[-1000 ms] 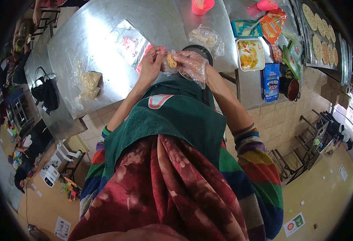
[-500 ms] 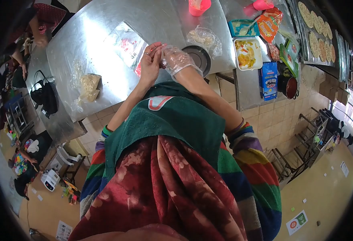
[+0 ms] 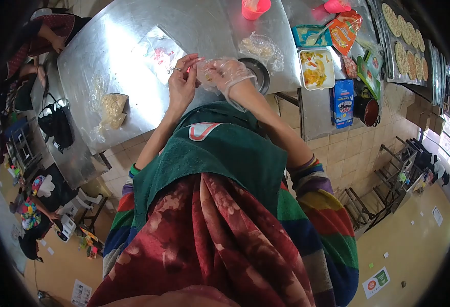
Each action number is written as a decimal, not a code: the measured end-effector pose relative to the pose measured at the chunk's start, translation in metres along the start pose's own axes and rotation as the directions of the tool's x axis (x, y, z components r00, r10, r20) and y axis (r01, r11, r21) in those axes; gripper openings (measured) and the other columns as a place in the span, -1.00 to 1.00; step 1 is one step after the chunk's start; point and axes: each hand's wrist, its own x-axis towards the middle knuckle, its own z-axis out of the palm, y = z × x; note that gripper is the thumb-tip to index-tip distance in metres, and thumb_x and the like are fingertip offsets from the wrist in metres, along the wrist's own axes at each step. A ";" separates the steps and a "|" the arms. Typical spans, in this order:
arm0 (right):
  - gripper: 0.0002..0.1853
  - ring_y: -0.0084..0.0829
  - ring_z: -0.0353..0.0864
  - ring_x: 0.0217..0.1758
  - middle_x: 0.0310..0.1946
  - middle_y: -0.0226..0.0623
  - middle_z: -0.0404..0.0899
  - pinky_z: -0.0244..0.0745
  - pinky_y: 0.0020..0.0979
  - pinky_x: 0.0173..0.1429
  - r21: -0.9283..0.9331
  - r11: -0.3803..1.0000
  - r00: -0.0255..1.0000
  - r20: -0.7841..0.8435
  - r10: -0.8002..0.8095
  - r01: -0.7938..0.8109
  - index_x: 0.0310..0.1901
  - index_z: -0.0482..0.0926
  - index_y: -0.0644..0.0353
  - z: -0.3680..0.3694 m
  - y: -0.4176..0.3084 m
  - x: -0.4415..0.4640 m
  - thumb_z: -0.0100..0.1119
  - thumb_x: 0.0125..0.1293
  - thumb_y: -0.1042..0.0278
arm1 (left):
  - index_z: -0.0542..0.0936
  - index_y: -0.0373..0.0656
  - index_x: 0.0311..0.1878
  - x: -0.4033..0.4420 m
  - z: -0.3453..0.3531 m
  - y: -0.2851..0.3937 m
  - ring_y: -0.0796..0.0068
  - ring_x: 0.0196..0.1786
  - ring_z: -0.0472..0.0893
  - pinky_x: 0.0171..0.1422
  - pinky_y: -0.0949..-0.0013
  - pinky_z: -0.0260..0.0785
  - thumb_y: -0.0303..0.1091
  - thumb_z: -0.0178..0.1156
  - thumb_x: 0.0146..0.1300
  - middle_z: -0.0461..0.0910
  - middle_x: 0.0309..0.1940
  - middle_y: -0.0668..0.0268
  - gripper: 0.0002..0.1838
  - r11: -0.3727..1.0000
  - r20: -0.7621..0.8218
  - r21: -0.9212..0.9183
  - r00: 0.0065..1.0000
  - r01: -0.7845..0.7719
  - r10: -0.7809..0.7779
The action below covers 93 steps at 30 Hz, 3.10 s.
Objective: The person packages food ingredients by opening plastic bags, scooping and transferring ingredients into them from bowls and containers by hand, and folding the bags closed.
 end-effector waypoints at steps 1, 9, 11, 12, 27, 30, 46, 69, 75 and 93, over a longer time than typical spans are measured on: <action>-0.78 -0.46 0.58 -0.26 -0.28 -0.25 0.62 0.48 -0.45 -0.15 0.179 0.978 0.993 0.061 0.102 -0.112 -0.11 0.58 0.23 -0.001 0.000 0.001 0.14 0.23 0.36 | 0.40 -0.26 0.05 0.000 -0.002 0.000 0.79 -0.49 0.41 -0.46 0.64 0.30 -0.41 -0.03 0.36 0.60 -0.13 0.32 -0.75 1.000 -0.004 0.012 1.000 0.001 -0.001; -0.77 -0.53 0.57 -0.38 -0.38 -0.27 0.63 0.50 -0.55 -0.29 0.329 0.827 0.888 0.227 0.399 -0.456 -0.14 0.59 0.25 -0.050 0.049 -0.003 0.19 0.23 0.31 | 0.46 -0.20 0.02 0.005 -0.024 -0.015 0.81 -0.48 0.38 -0.45 0.68 0.21 -0.37 -0.01 0.34 0.60 -0.18 0.40 -0.76 0.979 0.038 -0.179 0.995 0.097 -0.091; -0.76 -0.32 0.59 -0.24 -0.32 -0.13 0.62 0.50 -0.40 -0.14 0.000 0.976 0.967 0.135 0.217 -0.219 -0.11 0.57 0.27 -0.040 0.073 -0.006 0.11 0.24 0.35 | 0.47 -0.20 0.01 0.006 -0.028 -0.018 0.80 -0.47 0.39 -0.43 0.67 0.22 -0.36 -0.01 0.33 0.60 -0.20 0.41 -0.76 0.980 0.064 -0.165 0.993 0.111 -0.101; -0.75 -0.21 0.60 -0.17 -0.29 -0.06 0.61 0.50 -0.33 -0.07 -0.175 0.981 0.987 0.117 0.111 -0.089 -0.09 0.55 0.28 -0.034 0.085 -0.008 0.07 0.25 0.37 | 0.48 -0.20 0.01 0.006 -0.031 -0.021 0.78 -0.45 0.40 -0.41 0.66 0.23 -0.36 -0.01 0.33 0.60 -0.21 0.42 -0.76 0.982 0.087 -0.148 0.991 0.115 -0.103; -0.72 0.01 0.52 -0.13 -0.23 0.08 0.52 0.42 -0.14 -0.04 -0.268 0.937 0.947 0.290 -0.142 0.222 -0.20 0.54 0.31 0.006 0.102 -0.039 -0.07 0.05 0.52 | 0.55 -0.20 -0.30 0.029 0.030 -0.089 0.13 -0.35 0.59 -0.13 0.20 0.37 -0.08 0.14 0.20 0.59 -0.47 0.10 -0.67 0.651 0.338 0.715 0.941 -0.255 -0.003; -0.78 -0.01 0.54 -0.18 -0.30 0.04 0.54 0.43 -0.16 -0.08 -0.208 0.960 0.894 0.441 -0.078 0.186 -0.28 0.56 0.28 -0.003 0.096 -0.039 -0.08 0.09 0.49 | 0.53 -0.18 -0.36 0.027 0.032 -0.091 0.14 -0.42 0.57 -0.17 0.16 0.34 -0.14 0.15 0.19 0.56 -0.54 0.15 -0.73 0.646 0.321 0.712 0.946 -0.276 0.050; -0.83 -0.05 0.54 -0.22 -0.36 0.02 0.53 0.43 -0.16 -0.10 -0.499 0.843 0.928 0.372 -0.002 0.201 -0.32 0.52 0.31 -0.018 0.120 -0.056 -0.05 0.19 0.43 | 0.48 -0.15 -0.38 0.024 0.030 -0.088 0.19 -0.48 0.54 -0.17 0.18 0.30 -0.18 0.17 0.17 0.51 -0.62 0.22 -0.78 0.629 0.356 0.707 0.931 -0.323 0.078; -0.75 -0.42 0.60 -0.18 -0.25 -0.23 0.60 0.50 -0.40 -0.04 0.478 0.644 0.769 0.569 0.291 -0.597 -0.16 0.55 0.29 0.005 0.117 -0.032 0.21 0.20 0.33 | 0.51 -0.26 -0.27 0.027 0.023 -0.081 0.46 -0.46 0.53 -0.34 0.35 0.36 -0.20 0.12 0.26 0.53 -0.54 0.26 -0.73 0.853 0.379 0.513 0.917 -0.099 -0.122; -0.67 -0.54 0.47 0.02 -0.02 -0.31 0.49 0.41 -0.55 0.14 0.677 0.329 0.752 0.564 0.341 -0.658 0.00 0.46 0.31 -0.014 0.101 -0.019 0.20 0.22 0.42 | 0.47 -0.26 -0.06 0.024 -0.008 -0.060 0.63 -0.40 0.49 -0.35 0.50 0.34 -0.28 0.10 0.29 0.53 -0.35 0.31 -0.73 0.970 0.332 0.223 0.928 0.097 -0.169; -0.70 -0.23 0.58 -0.14 -0.14 -0.16 0.59 0.49 -0.33 -0.02 -0.076 0.989 0.975 0.175 0.139 -0.127 -0.03 0.52 0.25 0.020 -0.004 0.004 -0.03 0.32 0.28 | 0.42 -0.23 -0.09 0.003 -0.027 -0.014 0.69 -0.48 0.41 -0.42 0.59 0.31 -0.41 0.08 0.30 0.47 -0.34 0.36 -0.83 0.983 0.081 -0.096 0.986 0.155 -0.147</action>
